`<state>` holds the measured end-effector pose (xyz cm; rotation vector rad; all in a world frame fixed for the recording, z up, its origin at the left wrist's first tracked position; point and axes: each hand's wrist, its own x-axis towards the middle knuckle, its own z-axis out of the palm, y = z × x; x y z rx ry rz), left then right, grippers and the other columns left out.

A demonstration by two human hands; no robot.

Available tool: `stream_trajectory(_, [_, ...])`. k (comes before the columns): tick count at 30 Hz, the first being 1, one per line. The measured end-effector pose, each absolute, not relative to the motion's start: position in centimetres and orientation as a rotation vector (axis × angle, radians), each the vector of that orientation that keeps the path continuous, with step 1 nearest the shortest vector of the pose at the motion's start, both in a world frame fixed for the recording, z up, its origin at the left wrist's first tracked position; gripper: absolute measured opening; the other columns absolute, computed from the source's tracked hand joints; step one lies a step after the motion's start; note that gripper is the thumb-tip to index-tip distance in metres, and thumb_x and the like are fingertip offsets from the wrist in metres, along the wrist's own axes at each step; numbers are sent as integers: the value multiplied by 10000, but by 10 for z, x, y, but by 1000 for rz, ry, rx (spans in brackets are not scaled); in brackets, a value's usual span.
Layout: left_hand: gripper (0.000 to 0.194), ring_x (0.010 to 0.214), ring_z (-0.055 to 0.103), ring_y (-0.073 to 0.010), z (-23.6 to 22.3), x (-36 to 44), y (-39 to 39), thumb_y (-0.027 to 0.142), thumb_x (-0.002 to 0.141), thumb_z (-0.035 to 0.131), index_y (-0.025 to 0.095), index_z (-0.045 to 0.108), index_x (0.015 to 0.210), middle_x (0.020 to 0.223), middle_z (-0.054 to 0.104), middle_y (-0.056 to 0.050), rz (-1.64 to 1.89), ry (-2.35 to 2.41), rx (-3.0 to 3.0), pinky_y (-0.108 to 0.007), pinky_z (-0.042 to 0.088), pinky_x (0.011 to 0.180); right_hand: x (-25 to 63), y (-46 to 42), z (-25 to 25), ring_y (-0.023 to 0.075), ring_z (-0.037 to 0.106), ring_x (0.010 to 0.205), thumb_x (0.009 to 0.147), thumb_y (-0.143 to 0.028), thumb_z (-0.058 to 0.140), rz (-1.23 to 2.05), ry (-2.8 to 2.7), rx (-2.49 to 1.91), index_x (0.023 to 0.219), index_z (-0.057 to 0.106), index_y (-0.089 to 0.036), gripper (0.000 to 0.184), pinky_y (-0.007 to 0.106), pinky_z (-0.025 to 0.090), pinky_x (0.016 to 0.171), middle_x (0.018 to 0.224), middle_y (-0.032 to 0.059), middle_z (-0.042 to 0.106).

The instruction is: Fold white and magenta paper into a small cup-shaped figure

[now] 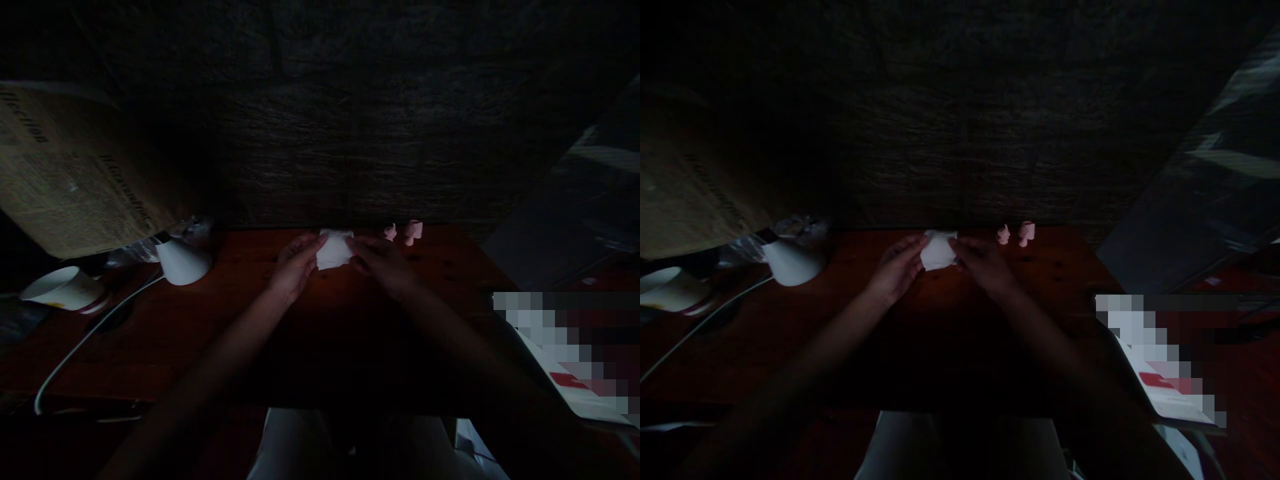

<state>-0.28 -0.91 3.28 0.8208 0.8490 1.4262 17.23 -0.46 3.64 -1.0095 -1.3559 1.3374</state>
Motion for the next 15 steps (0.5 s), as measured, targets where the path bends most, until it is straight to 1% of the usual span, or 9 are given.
stream_trajectory(3, [347, 683, 646, -100, 32, -2, -10, 235, 557, 939, 172, 687, 786, 756, 726, 19, 1469, 904, 825, -222, 493, 677, 171, -7, 38, 111, 491, 574, 689, -644, 769, 1330, -1370, -1033, 773, 676, -201, 461, 250, 384, 540, 633, -19, 572])
stream_trajectory(7, [364, 654, 614, -88, 32, 1, -12, 241, 537, 945, 179, 677, 775, 732, 712, 33, 1492, 883, 935, -201, 456, 629, 171, -6, 37, 100, 403, 503, 720, -724, 694, 1223, -1383, -1049, 678, 609, -201, 532, 255, 317, 500, 524, -47, 474])
stream_trajectory(9, [355, 659, 612, -90, 33, 2, -13, 267, 541, 943, 176, 674, 754, 738, 704, 30, 1475, 890, 946, -203, 457, 628, 172, -6, 36, 98, 379, 487, 731, -745, 665, 1190, -1411, -1052, 672, 598, -202, 551, 260, 305, 496, 508, -54, 454])
stream_trajectory(12, [352, 693, 627, -103, 34, 1, -12, 326, 566, 933, 168, 667, 735, 756, 694, 21, 1439, 890, 906, -221, 486, 660, 173, -7, 38, 111, 415, 500, 789, -728, 615, 1123, -1545, -1068, 688, 614, -201, 537, 267, 326, 514, 522, -41, 485])
stream_trajectory(15, [351, 740, 649, -109, 32, -2, -11, 287, 574, 933, 168, 648, 742, 781, 690, 26, 1444, 866, 851, -241, 512, 728, 175, -10, 42, 134, 477, 531, 863, -661, 568, 979, -1704, -1077, 743, 655, -202, 483, 277, 364, 544, 546, -23, 531])
